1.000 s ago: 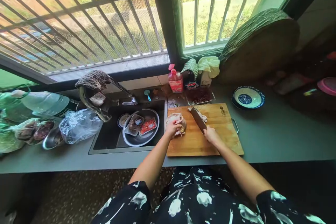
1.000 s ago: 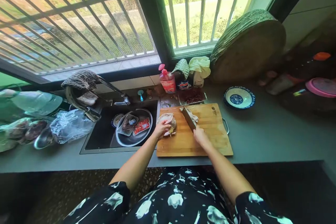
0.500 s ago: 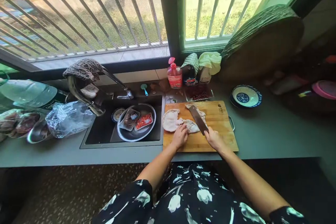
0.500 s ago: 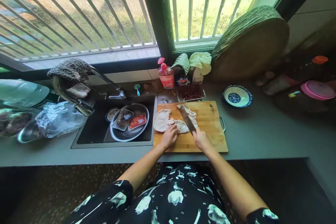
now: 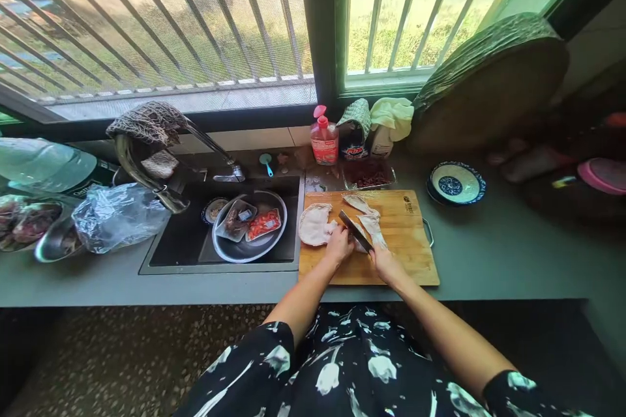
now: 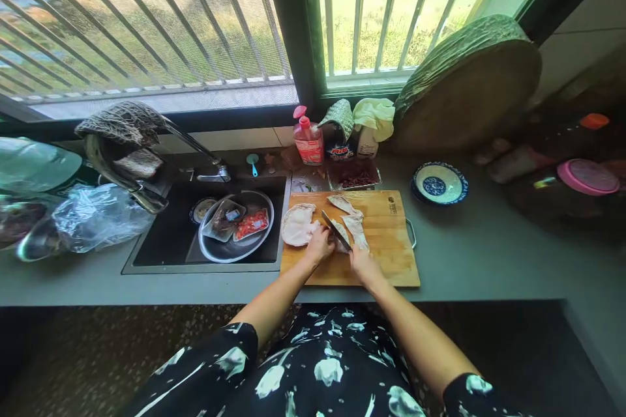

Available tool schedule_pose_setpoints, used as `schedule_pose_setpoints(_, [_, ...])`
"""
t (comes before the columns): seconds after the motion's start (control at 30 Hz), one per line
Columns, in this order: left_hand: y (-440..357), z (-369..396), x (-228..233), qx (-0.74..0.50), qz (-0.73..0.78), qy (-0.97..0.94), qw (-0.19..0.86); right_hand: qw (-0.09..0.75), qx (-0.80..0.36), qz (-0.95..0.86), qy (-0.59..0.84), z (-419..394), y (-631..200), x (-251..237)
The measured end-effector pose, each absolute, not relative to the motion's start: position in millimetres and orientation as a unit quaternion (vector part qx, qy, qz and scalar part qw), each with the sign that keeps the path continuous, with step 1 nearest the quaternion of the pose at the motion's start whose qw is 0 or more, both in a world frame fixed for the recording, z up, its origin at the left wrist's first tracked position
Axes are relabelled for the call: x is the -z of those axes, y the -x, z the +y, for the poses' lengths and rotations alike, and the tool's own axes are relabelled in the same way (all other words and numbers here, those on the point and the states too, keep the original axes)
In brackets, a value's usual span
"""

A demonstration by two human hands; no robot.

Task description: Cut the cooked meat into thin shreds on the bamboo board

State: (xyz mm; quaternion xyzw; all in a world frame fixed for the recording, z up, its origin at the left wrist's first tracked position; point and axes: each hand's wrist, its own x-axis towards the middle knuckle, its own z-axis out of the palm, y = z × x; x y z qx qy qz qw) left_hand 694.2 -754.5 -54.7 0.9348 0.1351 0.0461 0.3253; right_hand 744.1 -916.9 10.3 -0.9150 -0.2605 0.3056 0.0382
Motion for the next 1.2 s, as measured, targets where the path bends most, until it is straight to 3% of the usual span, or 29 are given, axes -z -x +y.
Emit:
schedule_pose_setpoints(0.23, [-694, -749, 57, -0.007, 0.154, -0.932, 0.327, 0.045, -0.303, -0.222, 0.926, -887, -725, -15])
schedule_pose_setpoints(0.47, [-699, -746, 56, 0.017, 0.179, -0.925, 0.334, 0.014, -0.333, -0.177, 0.926, -917, -691, -6])
schedule_pose_setpoints(0.7, [-696, -741, 62, 0.022, 0.145, -0.922, 0.357, 0.027, -0.304, -0.191, 0.933, -852, -727, -11])
schedule_pose_setpoints(0.93, [-696, -740, 63, 0.026, 0.16, -0.928, 0.335, 0.004, -0.335, -0.165, 0.928, -909, -691, -1])
schedule_pose_setpoints(1.2, [-686, -741, 63, 0.01, 0.093, -0.933, 0.347, 0.023, -0.288, -0.198, 0.937, -863, -731, 2])
